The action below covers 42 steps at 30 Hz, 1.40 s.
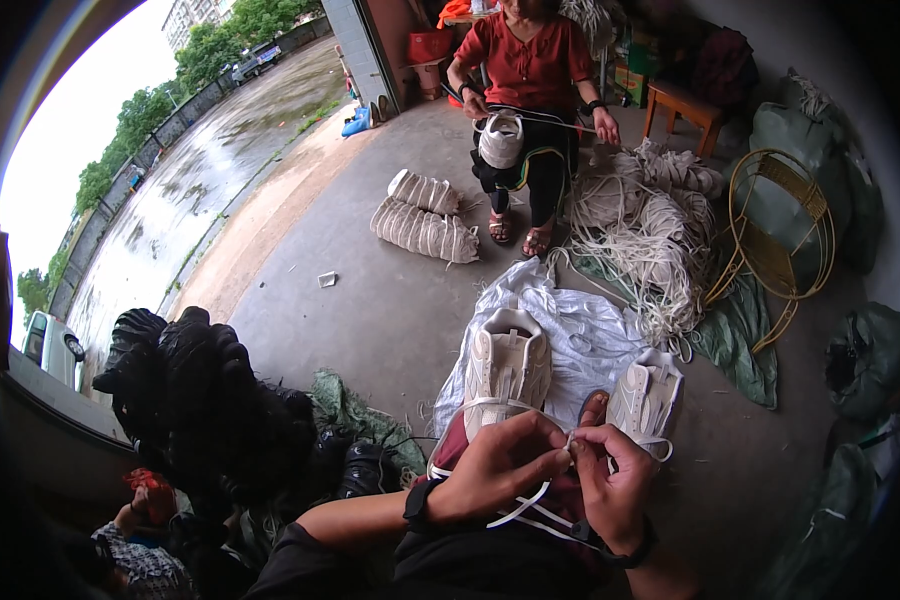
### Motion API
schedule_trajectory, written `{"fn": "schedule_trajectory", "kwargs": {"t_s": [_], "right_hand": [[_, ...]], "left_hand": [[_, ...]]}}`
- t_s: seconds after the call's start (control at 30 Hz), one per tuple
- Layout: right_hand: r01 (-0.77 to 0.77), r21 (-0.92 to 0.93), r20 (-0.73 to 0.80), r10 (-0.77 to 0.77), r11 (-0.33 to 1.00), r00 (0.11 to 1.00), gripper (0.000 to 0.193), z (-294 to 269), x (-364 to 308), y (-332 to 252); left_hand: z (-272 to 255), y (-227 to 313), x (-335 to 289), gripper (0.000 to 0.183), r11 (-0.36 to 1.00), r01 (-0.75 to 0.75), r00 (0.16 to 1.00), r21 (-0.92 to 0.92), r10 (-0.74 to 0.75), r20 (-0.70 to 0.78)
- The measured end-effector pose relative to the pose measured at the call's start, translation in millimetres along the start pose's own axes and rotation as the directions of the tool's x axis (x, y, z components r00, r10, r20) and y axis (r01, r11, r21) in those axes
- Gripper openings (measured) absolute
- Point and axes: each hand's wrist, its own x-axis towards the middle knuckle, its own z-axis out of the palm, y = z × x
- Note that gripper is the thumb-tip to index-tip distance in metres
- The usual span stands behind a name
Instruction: Lacing a pair of white shoes.
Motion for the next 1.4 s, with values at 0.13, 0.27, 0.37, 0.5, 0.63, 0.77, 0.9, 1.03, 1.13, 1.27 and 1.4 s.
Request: {"fn": "schedule_trajectory", "kwargs": {"t_s": [0.13, 0.27, 0.37, 0.5, 0.63, 0.77, 0.9, 1.03, 1.13, 1.27, 1.4], "right_hand": [[-0.021, 0.002, 0.004, 0.021, 1.0, 1.0, 0.006, -0.7, -0.3, -0.6], [-0.035, 0.008, 0.005, 0.035, 0.999, 0.999, 0.006, -2.4, -1.1, 3.6], [0.007, 0.003, -0.017, -0.007, 1.0, 1.0, 0.006, -1.4, 2.9, 3.3], [0.013, 0.009, -0.001, -0.013, 1.0, 1.0, 0.005, -4.7, 4.8, 4.8], [0.007, 0.03, 0.001, -0.007, 1.0, 1.0, 0.006, -6.6, 5.3, 6.4], [-0.029, 0.047, 0.005, 0.029, 0.998, 1.0, 0.006, -8.2, 4.9, 7.6], [-0.044, 0.058, 0.007, 0.043, 0.997, 0.999, 0.007, -9.8, 4.2, 8.7], [-0.047, 0.054, 0.014, 0.046, 0.997, 0.999, 0.007, -11.5, 3.2, 9.1], [-0.051, 0.061, 0.017, 0.05, 0.997, 0.999, 0.006, -11.1, 2.5, 8.9], [-0.044, 0.06, 0.009, 0.043, 0.997, 0.999, 0.006, -11.0, 2.3, 8.5], [-0.04, 0.049, 0.015, 0.04, 0.998, 0.999, 0.006, -11.3, 2.0, 9.1]], "left_hand": [[-2.4, 1.1, 0.2, 0.015, 0.999, 0.027, 0.999, -0.017, -0.027, 0.026], [-2.2, 2.0, 0.2, 0.015, 0.999, 0.042, 0.999, 0.022, -0.042, 0.025], [-3.5, 0.7, 1.4, 0.015, 0.999, 0.04, 0.999, 0.027, -0.041, 0.023], [-2.8, -1.2, 1.8, 0.015, 0.997, 0.033, 0.999, 0.07, -0.034, 0.009], [-0.5, -1.3, 3.6, 0.016, 0.996, 0.035, 0.999, 0.087, -0.035, -0.003], [1.1, 1.0, 5.2, 0.015, 0.995, 0.06, 0.998, 0.077, -0.06, 0.001], [2.8, -0.2, 6.3, 0.015, 0.995, 0.053, 0.999, 0.09, -0.052, -0.007], [3.5, -0.5, 6.0, 0.015, 0.996, 0.054, 0.999, 0.069, -0.054, -0.005], [4.3, -4.6, 6.4, 0.015, 0.998, 0.024, 1.0, 0.062, -0.024, -0.004], [4.1, -1.9, 6.5, 0.015, 0.997, 0.047, 0.999, 0.06, -0.047, 0.01], [4.0, -1.5, 6.2, 0.016, 0.997, 0.053, 0.999, 0.062, -0.053, 0.007]]}}
